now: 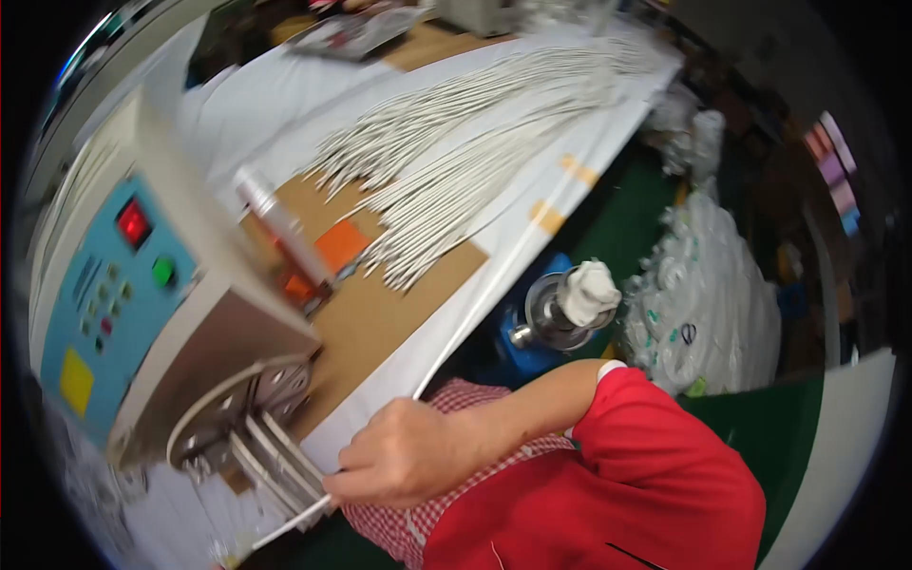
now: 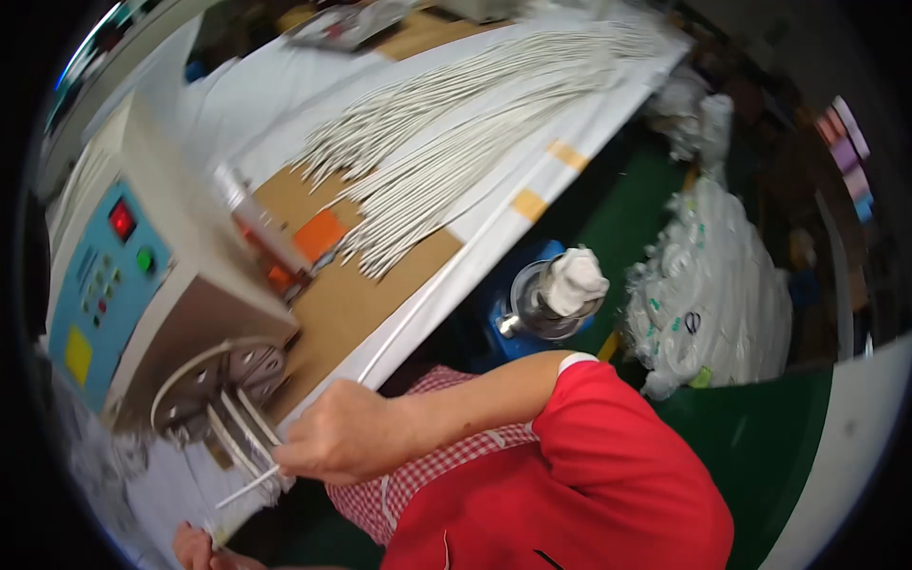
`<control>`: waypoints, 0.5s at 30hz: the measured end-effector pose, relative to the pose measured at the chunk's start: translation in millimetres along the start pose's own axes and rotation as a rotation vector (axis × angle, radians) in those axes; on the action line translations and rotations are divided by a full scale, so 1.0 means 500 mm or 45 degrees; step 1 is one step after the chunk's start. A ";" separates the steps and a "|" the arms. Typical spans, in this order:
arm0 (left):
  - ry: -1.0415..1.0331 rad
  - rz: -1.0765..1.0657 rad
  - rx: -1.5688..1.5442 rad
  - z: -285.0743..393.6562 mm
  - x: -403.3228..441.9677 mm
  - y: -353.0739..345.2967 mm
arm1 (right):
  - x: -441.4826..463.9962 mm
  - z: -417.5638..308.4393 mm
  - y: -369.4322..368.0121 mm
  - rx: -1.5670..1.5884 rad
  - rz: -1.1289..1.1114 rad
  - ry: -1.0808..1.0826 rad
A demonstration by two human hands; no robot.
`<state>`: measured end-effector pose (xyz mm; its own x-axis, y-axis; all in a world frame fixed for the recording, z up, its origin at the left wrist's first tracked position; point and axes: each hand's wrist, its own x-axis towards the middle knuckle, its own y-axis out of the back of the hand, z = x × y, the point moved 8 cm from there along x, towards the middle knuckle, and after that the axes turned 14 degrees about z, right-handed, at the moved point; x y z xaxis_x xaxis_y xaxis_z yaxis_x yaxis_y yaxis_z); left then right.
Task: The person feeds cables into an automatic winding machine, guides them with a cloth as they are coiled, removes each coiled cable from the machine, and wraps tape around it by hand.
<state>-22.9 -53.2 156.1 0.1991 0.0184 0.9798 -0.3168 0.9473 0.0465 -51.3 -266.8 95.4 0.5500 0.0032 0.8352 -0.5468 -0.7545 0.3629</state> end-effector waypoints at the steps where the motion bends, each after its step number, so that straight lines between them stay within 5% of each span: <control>1: -0.022 -0.168 0.023 -0.003 -0.001 0.009 | 0.004 -0.026 -0.033 0.131 0.001 -0.044; 3: 0.088 -0.334 0.112 -0.012 -0.017 -0.004 | 0.013 -0.067 -0.082 0.359 -0.008 -0.106; 8: 0.582 -0.683 0.214 -0.132 -0.110 -0.040 | 0.068 0.018 -0.132 0.167 0.010 -0.148; 10: 1.163 -0.759 0.028 -0.187 -0.181 -0.047 | 0.090 0.045 -0.151 0.129 0.069 -0.093; 15: 1.704 0.091 -0.849 -0.273 -0.281 -0.087 | 0.117 0.051 -0.196 -0.106 0.191 -0.021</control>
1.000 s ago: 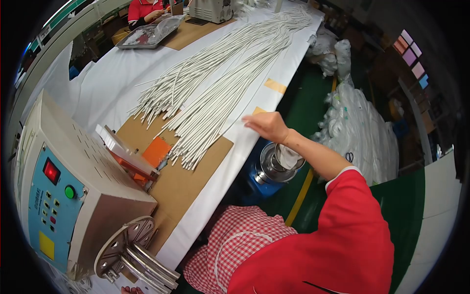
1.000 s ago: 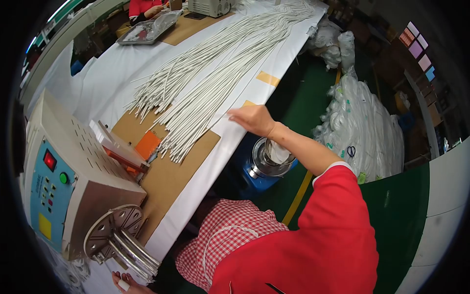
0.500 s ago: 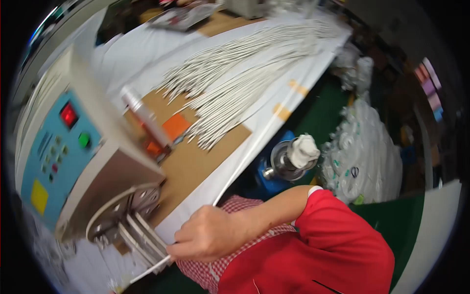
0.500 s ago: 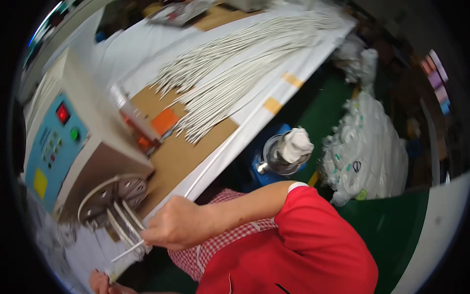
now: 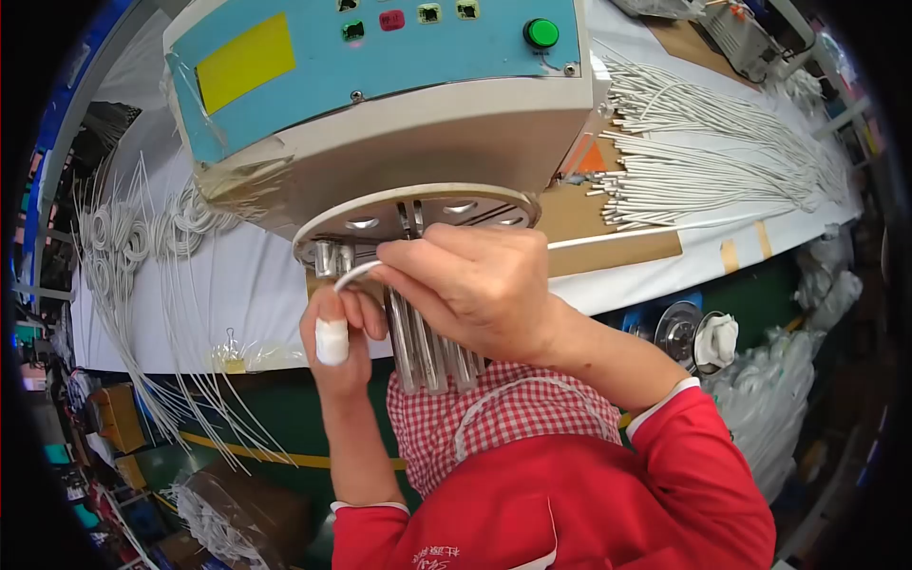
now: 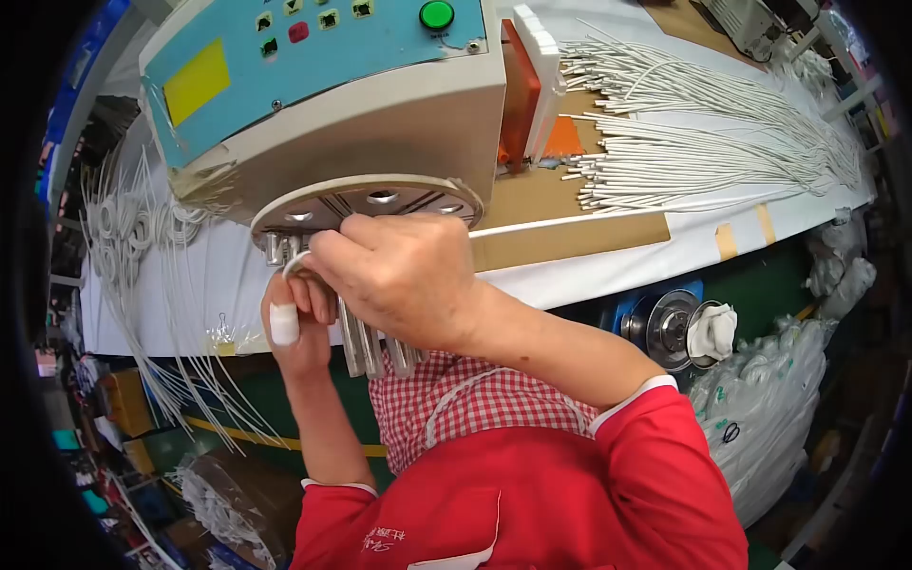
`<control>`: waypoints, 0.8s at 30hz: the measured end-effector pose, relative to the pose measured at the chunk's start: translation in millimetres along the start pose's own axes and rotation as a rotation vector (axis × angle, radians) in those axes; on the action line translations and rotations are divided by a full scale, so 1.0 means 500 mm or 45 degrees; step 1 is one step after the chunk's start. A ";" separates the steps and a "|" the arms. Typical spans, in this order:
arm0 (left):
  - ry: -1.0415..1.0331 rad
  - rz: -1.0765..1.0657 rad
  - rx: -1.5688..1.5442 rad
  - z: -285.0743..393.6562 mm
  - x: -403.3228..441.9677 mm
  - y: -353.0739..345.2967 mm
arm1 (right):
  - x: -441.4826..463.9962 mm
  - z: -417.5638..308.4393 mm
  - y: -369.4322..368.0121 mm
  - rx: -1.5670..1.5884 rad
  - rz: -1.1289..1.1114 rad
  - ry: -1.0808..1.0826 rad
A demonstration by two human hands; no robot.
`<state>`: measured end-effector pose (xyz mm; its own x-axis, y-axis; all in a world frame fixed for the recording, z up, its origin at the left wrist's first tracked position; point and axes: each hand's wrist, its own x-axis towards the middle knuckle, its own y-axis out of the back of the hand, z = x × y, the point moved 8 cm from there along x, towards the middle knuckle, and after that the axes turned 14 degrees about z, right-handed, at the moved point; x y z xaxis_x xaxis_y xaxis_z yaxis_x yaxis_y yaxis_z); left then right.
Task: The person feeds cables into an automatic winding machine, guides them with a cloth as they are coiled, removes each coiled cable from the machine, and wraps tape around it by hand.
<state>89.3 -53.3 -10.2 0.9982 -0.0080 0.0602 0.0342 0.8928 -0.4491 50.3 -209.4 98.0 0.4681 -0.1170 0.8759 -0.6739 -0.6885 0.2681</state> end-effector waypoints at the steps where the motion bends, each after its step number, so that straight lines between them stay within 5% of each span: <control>1: 0.022 0.119 -0.178 -0.023 0.005 -0.001 | -0.001 0.002 -0.009 -0.011 0.013 0.006; 5: 0.178 0.374 -0.400 -0.045 0.007 0.000 | -0.011 0.006 -0.032 -0.024 0.022 0.004; 10: 0.196 0.479 -0.021 -0.052 0.028 0.086 | -0.024 0.012 -0.040 0.069 -0.046 -0.052; 12: 0.127 0.520 0.157 -0.063 0.034 0.103 | -0.045 0.014 0.014 0.086 0.139 -0.023; 13: 0.308 0.576 0.006 -0.082 0.027 0.112 | -0.059 0.016 0.061 0.116 0.308 0.057; 16: 0.039 0.385 0.142 -0.088 0.010 0.192 | -0.147 0.078 0.226 -0.305 0.141 0.142; 17: -0.011 0.579 0.562 -0.082 -0.011 0.197 | -0.192 0.134 0.292 -0.437 0.065 -0.010; 19: -0.153 0.640 0.770 -0.098 -0.034 0.226 | -0.288 0.228 0.476 -0.920 -0.041 -0.290; 24: -0.602 0.333 1.064 -0.110 -0.026 0.236 | -0.560 0.308 0.875 -1.540 -0.020 -0.969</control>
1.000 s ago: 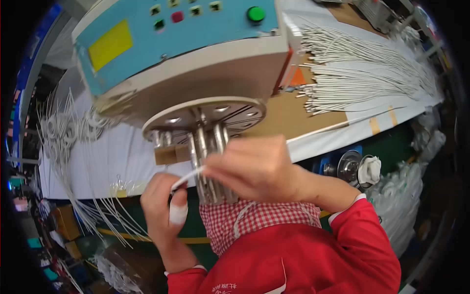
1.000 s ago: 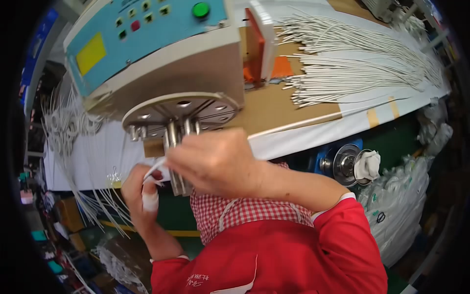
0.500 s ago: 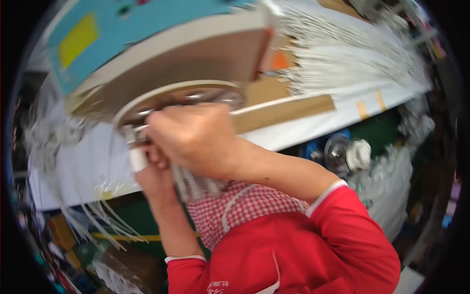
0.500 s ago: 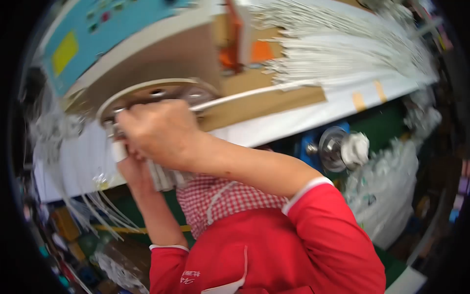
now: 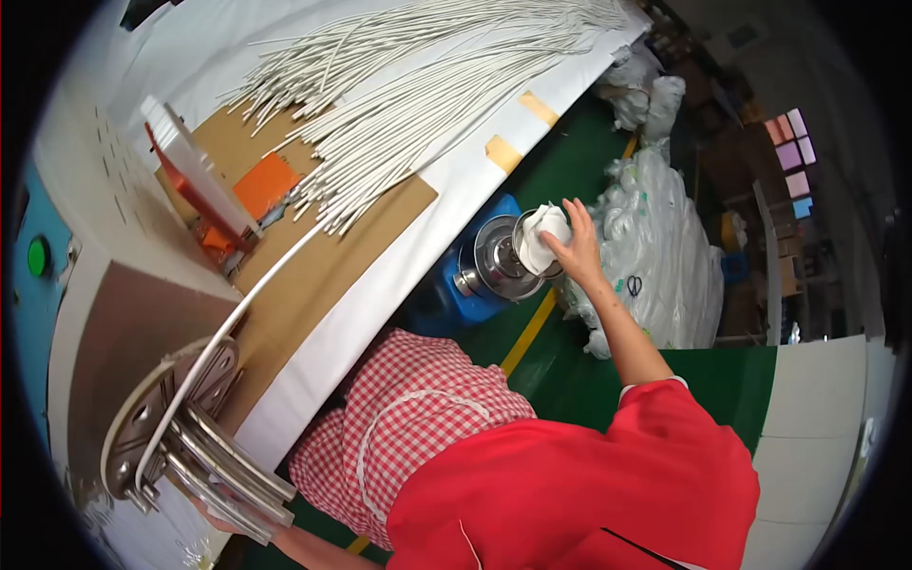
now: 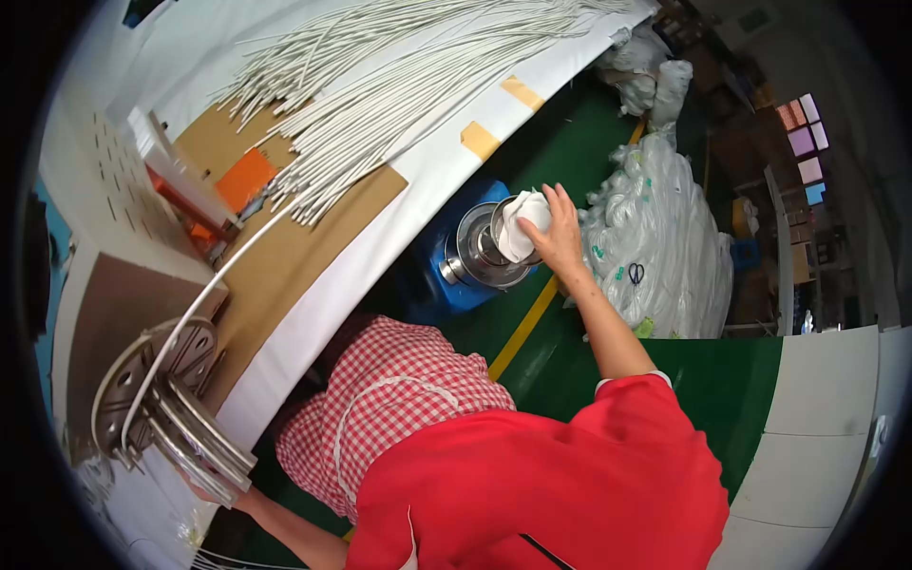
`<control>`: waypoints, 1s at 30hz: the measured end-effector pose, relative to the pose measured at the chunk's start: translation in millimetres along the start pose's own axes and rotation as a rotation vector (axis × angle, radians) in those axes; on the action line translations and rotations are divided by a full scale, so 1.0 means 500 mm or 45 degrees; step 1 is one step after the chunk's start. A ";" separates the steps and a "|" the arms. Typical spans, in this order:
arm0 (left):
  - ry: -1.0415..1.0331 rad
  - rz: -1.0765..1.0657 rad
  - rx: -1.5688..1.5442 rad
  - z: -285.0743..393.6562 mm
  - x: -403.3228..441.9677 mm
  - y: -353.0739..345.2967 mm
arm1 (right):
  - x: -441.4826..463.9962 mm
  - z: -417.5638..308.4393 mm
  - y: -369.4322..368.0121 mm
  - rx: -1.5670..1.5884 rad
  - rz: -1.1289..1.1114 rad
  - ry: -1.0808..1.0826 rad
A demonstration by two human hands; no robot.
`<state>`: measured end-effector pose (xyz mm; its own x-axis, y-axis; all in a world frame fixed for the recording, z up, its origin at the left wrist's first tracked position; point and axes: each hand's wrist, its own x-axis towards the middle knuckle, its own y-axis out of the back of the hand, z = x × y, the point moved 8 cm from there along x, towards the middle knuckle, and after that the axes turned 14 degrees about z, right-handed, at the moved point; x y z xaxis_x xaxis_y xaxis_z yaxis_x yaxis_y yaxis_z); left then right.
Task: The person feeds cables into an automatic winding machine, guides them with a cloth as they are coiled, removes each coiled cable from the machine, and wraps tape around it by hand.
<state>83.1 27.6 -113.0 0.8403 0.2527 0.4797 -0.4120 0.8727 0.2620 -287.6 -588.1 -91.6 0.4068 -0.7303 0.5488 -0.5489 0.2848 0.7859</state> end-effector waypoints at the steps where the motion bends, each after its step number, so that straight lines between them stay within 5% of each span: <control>1: -0.068 -0.040 0.006 0.009 0.004 -0.012 | -0.016 0.047 -0.019 0.004 -0.083 -0.076; 5: -0.173 -0.098 -0.066 0.003 0.017 -0.035 | 0.000 0.076 -0.058 0.114 -0.144 -0.096; 7: -0.046 -0.067 -0.087 0.000 0.017 -0.037 | 0.016 0.160 -0.100 0.435 -0.046 -0.760; 9: 0.063 -0.038 -0.108 0.000 0.014 -0.031 | -0.007 0.238 -0.138 0.707 -0.219 -1.340; 10: 0.107 -0.026 -0.122 0.002 0.010 -0.031 | -0.019 0.220 -0.164 0.988 -0.530 -1.439; 14: 0.227 0.013 -0.120 0.004 -0.010 -0.023 | -0.001 0.218 -0.129 1.047 -0.089 -1.216; 18: 0.269 0.012 -0.124 0.003 -0.016 -0.031 | -0.015 0.040 -0.011 0.241 0.126 -0.181; 19: 0.278 0.012 -0.132 0.002 -0.016 -0.033 | -0.039 -0.017 -0.004 0.001 -0.045 0.196; 24: 0.308 0.002 -0.143 0.000 -0.016 -0.034 | -0.133 -0.072 -0.015 -0.052 -0.637 0.324; 30: 0.359 -0.016 -0.189 0.001 -0.019 -0.046 | -0.124 -0.073 -0.037 -0.204 -1.006 0.482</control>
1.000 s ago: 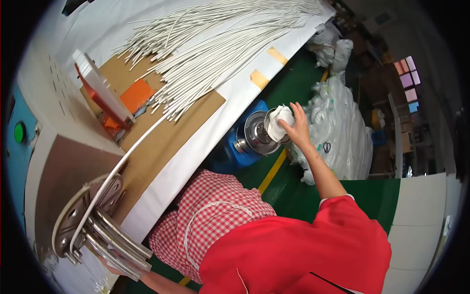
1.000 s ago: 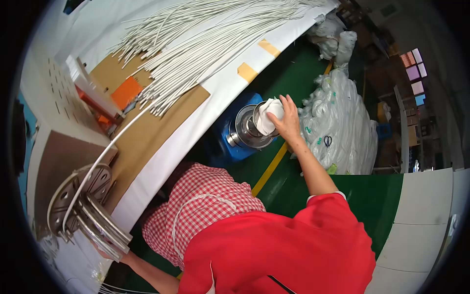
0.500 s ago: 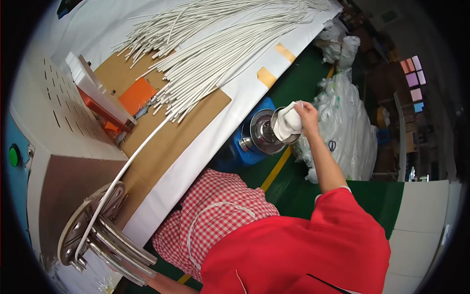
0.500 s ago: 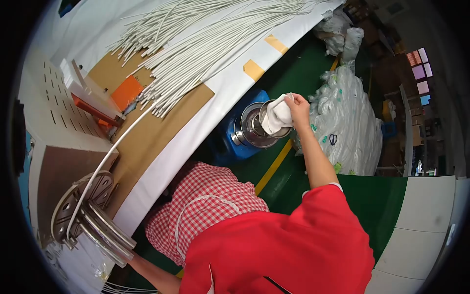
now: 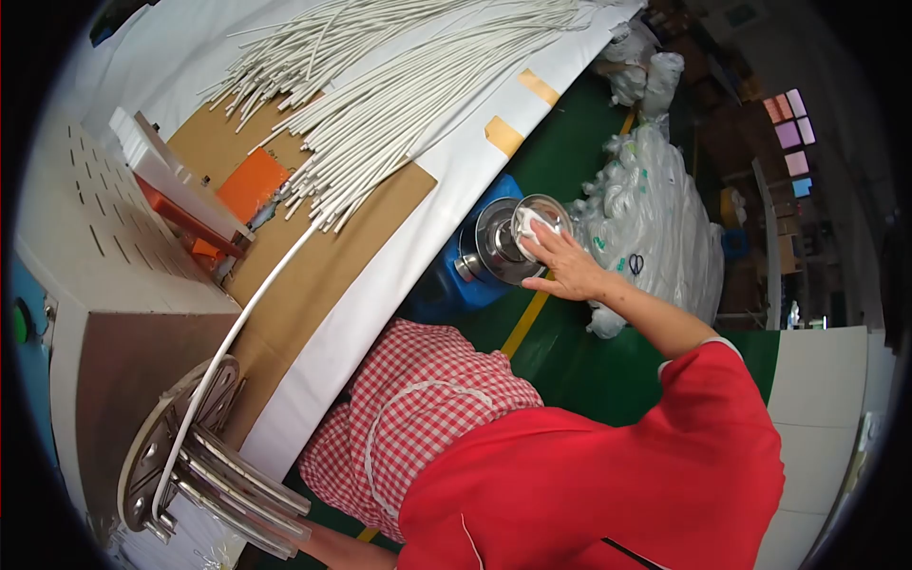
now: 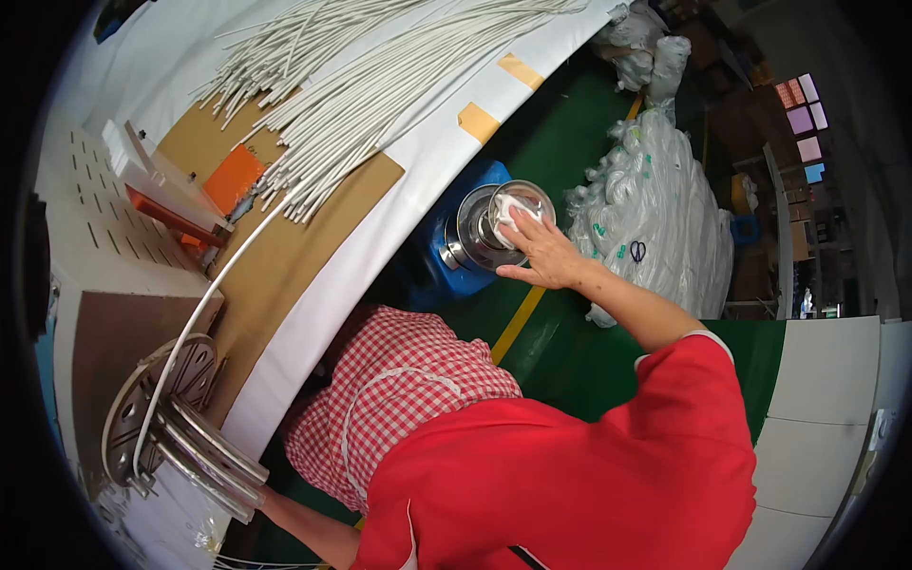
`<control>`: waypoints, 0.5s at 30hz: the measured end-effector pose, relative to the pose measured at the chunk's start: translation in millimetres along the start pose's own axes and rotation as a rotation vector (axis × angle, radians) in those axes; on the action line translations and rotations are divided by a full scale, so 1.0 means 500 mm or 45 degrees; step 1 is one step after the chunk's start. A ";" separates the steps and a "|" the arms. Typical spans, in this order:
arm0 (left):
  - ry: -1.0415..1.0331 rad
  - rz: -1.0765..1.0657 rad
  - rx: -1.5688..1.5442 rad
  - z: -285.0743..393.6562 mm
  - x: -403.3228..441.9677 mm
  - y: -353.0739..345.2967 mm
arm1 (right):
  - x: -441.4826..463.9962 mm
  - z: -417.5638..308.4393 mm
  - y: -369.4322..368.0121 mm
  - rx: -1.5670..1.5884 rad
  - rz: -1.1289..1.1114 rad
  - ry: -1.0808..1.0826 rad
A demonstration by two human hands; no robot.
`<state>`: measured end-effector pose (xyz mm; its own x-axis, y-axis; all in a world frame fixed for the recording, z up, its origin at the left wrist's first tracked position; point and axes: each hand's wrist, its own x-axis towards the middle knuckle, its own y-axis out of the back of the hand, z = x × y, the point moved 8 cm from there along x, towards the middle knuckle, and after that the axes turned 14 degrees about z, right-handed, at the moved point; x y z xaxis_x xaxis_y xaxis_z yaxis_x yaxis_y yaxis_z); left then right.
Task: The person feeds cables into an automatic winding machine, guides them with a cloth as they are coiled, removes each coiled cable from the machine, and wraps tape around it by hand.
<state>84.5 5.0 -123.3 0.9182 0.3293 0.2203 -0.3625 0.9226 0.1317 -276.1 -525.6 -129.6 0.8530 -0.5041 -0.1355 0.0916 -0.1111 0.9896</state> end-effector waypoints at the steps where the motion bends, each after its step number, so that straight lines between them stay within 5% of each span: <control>1: 0.013 0.000 -0.016 -0.001 -0.001 0.001 | 0.010 0.004 -0.018 -0.046 -0.023 0.020; 10: 0.110 -0.010 -0.122 -0.020 -0.007 0.035 | 0.014 0.023 -0.012 -0.169 -0.302 -0.045; 15: 0.161 0.024 -0.204 -0.040 -0.014 0.039 | 0.016 0.009 -0.066 -0.043 -0.207 -0.232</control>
<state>74.0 24.6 -141.4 0.9279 0.3602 0.0967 -0.3591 0.9329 -0.0291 -274.4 -529.8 -163.8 0.7193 -0.6281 -0.2967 0.2398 -0.1763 0.9547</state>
